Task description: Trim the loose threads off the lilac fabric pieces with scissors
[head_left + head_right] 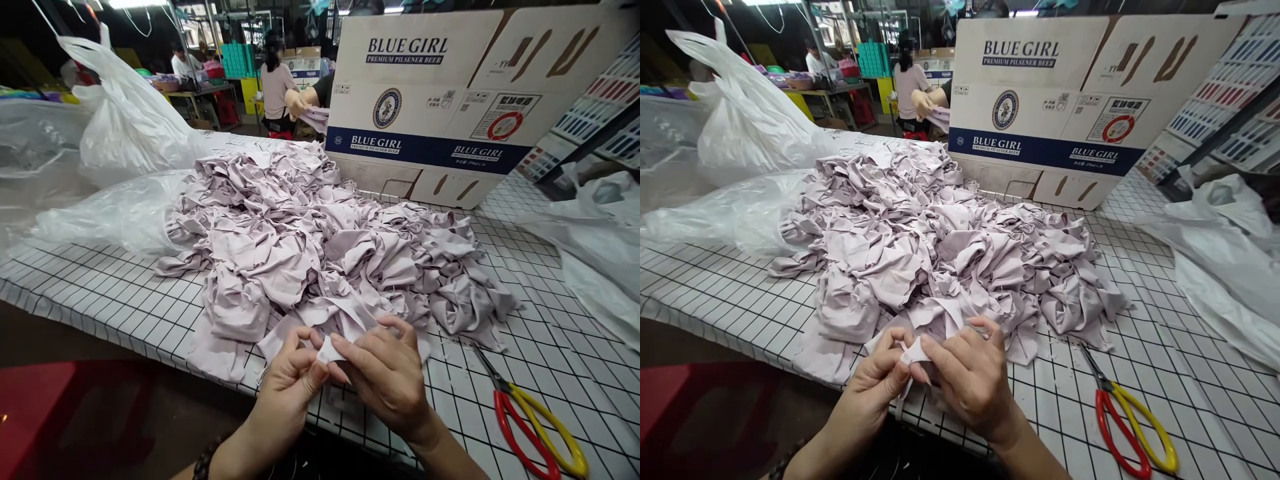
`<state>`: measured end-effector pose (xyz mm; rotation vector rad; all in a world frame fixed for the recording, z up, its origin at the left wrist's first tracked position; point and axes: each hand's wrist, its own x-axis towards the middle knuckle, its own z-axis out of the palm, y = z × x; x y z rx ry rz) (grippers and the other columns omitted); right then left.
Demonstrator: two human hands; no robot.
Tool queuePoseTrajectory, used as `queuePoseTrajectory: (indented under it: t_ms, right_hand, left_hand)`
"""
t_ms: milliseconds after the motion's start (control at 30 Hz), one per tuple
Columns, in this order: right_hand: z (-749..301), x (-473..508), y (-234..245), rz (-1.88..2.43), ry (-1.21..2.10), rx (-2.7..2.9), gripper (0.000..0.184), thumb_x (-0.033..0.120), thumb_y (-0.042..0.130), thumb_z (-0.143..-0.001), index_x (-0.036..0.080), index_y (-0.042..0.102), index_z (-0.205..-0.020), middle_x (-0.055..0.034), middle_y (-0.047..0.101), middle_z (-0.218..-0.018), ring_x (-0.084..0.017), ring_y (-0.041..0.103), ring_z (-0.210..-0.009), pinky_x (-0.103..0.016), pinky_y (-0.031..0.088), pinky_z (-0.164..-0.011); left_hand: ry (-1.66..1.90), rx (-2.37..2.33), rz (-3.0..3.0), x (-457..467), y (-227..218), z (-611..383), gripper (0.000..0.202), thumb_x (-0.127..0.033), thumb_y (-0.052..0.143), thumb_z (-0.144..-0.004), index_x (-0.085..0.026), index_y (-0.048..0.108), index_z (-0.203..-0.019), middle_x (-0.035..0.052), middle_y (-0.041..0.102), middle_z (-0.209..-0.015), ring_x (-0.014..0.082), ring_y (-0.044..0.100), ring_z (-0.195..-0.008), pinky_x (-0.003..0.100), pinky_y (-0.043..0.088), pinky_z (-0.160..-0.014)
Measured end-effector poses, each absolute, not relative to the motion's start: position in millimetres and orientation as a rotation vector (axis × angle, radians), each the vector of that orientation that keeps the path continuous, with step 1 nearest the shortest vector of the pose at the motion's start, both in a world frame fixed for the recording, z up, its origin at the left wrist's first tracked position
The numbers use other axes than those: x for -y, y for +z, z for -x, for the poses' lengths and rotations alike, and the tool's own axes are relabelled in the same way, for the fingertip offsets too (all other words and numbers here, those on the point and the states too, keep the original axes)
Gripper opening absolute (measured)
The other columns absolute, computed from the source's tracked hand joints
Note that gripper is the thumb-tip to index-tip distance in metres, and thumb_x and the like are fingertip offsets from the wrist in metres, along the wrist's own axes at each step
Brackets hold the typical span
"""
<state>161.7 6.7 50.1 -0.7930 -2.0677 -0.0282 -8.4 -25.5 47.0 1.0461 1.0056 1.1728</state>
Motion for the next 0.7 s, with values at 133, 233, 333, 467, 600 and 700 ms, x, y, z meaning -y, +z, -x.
queuePoseTrajectory:
  t_ms: [133,233,333,467,600,700]
  right_hand:
    - [-151.6,1.9,37.5,0.799,-0.111,2.045,0.019,0.017,0.05,-0.096,0.013,0.066,-0.105,-0.0025,0.072,-0.073,-0.014,0.062,-0.068,-0.042,0.035,-0.091]
    - [-153.5,7.6,33.7,0.86,-0.023,2.07,0.025,0.015,0.043,-0.098,0.019,0.067,-0.103,-0.0006,0.074,-0.077,-0.016,0.064,-0.074,-0.044,0.032,-0.097]
    - [-190.1,15.6,29.8,1.095,0.164,2.16,0.024,0.025,0.051,-0.096,0.029,0.065,-0.114,0.0001,0.074,-0.103,-0.02,0.064,-0.098,-0.044,0.032,-0.102]
    - [-290.3,40.6,14.3,2.058,0.435,1.742,0.033,0.047,0.052,-0.086,0.026,0.066,-0.108,-0.0072,0.07,-0.11,-0.026,0.065,-0.097,-0.04,0.051,-0.082]
    - [-369.1,67.7,-3.7,2.57,0.423,1.285,0.033,0.051,0.055,-0.066,0.022,0.06,-0.079,-0.015,0.069,-0.092,-0.033,0.067,-0.083,-0.046,0.053,-0.071]
    - [-386.7,70.6,-12.0,2.58,0.483,1.213,0.039,0.054,0.058,-0.059,0.022,0.056,-0.08,-0.0139,0.069,-0.091,-0.031,0.068,-0.081,-0.042,0.054,-0.071]
  left_hand:
    - [1.183,-0.917,-1.232,17.0,48.9,9.6,0.029,-0.041,0.063,-0.089,-0.021,0.08,-0.076,0.0107,0.061,-0.098,0.0269,0.046,-0.119,0.031,0.04,-0.096]
    - [1.104,-0.782,-1.066,13.4,44.4,6.1,0.032,-0.042,0.063,-0.089,-0.017,0.078,-0.075,0.0075,0.061,-0.079,0.0187,0.057,-0.084,0.027,0.046,-0.077]
    - [1.003,-0.761,-0.822,12.5,36.5,-1.2,0.037,-0.049,0.064,-0.086,-0.014,0.074,-0.078,0.0003,0.051,-0.063,0.0057,0.038,-0.049,0.017,0.03,-0.046]
    - [0.981,-0.794,-0.836,12.8,29.4,-9.3,0.039,-0.051,0.062,-0.087,-0.014,0.072,-0.086,-0.0036,0.042,-0.06,0.0044,0.031,-0.048,0.017,0.022,-0.043]
    - [0.946,-0.816,-1.106,12.6,28.2,-13.4,0.035,-0.045,0.054,-0.094,-0.016,0.073,-0.092,-0.002,0.045,-0.064,0.0079,0.04,-0.057,0.019,0.031,-0.05]
    - [0.871,-0.826,-1.309,12.2,28.3,-15.2,0.035,-0.042,0.047,-0.098,-0.018,0.073,-0.096,-0.0003,0.05,-0.068,0.0105,0.046,-0.064,0.022,0.035,-0.058]
